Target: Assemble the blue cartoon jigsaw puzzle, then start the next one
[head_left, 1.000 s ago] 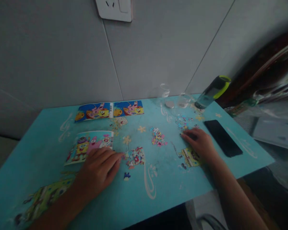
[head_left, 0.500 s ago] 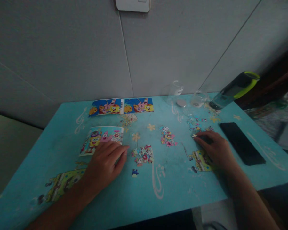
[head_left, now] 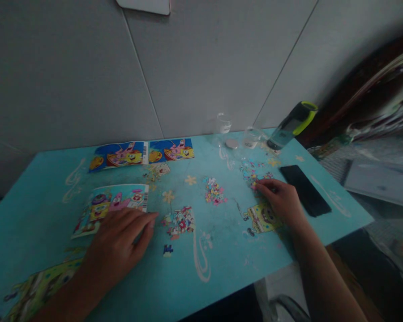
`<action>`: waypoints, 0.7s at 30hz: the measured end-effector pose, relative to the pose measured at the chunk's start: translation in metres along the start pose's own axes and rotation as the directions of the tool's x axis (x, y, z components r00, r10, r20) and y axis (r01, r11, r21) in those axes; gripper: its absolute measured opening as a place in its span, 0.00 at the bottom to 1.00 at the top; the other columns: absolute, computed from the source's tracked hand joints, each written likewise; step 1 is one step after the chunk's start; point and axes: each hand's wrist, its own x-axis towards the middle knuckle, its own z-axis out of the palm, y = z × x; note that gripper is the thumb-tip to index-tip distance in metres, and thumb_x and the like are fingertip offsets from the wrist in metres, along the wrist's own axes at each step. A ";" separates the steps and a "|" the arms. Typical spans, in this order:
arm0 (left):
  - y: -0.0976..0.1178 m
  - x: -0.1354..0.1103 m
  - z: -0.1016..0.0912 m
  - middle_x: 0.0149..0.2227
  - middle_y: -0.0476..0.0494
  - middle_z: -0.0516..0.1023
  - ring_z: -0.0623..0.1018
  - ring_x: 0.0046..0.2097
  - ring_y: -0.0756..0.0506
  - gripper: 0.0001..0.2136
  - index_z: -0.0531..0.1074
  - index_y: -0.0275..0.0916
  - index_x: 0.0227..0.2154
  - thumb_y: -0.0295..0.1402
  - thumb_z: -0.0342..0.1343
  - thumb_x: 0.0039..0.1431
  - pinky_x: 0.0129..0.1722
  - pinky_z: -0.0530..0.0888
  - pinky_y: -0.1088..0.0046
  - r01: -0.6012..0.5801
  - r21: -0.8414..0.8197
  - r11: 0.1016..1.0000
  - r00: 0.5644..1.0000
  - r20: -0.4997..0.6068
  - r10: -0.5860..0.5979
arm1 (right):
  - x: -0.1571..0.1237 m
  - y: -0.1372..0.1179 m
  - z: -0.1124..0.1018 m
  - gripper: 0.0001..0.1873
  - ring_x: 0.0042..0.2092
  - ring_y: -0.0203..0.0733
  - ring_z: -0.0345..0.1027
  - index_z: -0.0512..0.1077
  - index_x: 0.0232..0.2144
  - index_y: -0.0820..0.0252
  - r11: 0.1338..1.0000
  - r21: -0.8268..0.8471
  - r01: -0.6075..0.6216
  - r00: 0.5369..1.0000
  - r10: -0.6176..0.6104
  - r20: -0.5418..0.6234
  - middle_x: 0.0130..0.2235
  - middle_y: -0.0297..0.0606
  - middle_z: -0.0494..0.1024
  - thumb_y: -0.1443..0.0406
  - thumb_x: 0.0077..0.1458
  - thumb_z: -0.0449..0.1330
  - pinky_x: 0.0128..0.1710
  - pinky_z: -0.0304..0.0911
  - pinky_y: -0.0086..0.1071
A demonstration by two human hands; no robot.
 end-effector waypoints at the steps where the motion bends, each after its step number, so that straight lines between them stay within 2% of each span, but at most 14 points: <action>1: 0.000 0.000 0.000 0.41 0.45 0.78 0.77 0.44 0.43 0.09 0.73 0.41 0.46 0.28 0.56 0.64 0.57 0.67 0.54 0.002 -0.005 1.000 1.000 -0.004 -0.002 | 0.000 0.000 0.000 0.18 0.33 0.43 0.72 0.81 0.41 0.59 1.000 0.023 0.002 1.000 -0.002 0.000 0.36 0.40 0.83 0.52 0.57 0.63 0.34 0.63 0.35; 6: -0.002 -0.001 0.001 0.41 0.46 0.79 0.77 0.44 0.43 0.09 0.74 0.42 0.46 0.29 0.56 0.64 0.59 0.67 0.54 0.012 -0.008 1.000 1.000 0.004 -0.012 | 0.000 0.002 0.000 0.17 0.34 0.42 0.71 0.81 0.40 0.60 0.999 0.050 -0.002 0.998 0.005 -0.058 0.37 0.41 0.82 0.54 0.56 0.64 0.34 0.63 0.35; 13: -0.002 0.001 0.001 0.40 0.46 0.78 0.77 0.43 0.44 0.08 0.74 0.42 0.45 0.29 0.55 0.64 0.59 0.66 0.53 0.001 -0.003 1.000 1.000 -0.003 -0.001 | 0.002 0.006 -0.002 0.18 0.30 0.38 0.66 0.80 0.41 0.61 0.999 0.040 -0.025 0.971 0.034 -0.236 0.39 0.41 0.81 0.54 0.56 0.63 0.32 0.61 0.34; 15: -0.003 0.000 0.001 0.40 0.46 0.78 0.77 0.43 0.43 0.08 0.74 0.42 0.45 0.29 0.55 0.64 0.58 0.66 0.53 -0.004 0.006 1.000 1.000 -0.008 0.004 | 0.000 0.003 0.000 0.17 0.30 0.38 0.66 0.80 0.40 0.61 0.998 0.063 -0.002 0.983 0.014 -0.183 0.37 0.40 0.81 0.55 0.57 0.63 0.32 0.61 0.34; 18: -0.003 -0.001 0.002 0.41 0.45 0.78 0.76 0.45 0.43 0.09 0.74 0.42 0.46 0.29 0.56 0.64 0.57 0.67 0.53 -0.009 0.012 1.000 1.000 -0.007 0.009 | -0.007 -0.012 0.007 0.15 0.31 0.39 0.67 0.80 0.40 0.60 0.994 0.102 0.041 0.999 -0.040 -0.008 0.35 0.39 0.81 0.56 0.58 0.62 0.32 0.61 0.34; 21: -0.002 0.001 0.002 0.41 0.45 0.78 0.76 0.46 0.42 0.08 0.73 0.41 0.46 0.29 0.55 0.65 0.57 0.67 0.53 -0.016 0.011 1.000 1.000 -0.003 0.016 | -0.019 -0.034 0.020 0.11 0.33 0.39 0.70 0.80 0.39 0.57 0.988 0.097 0.119 0.981 -0.132 0.141 0.35 0.37 0.82 0.59 0.59 0.61 0.34 0.63 0.33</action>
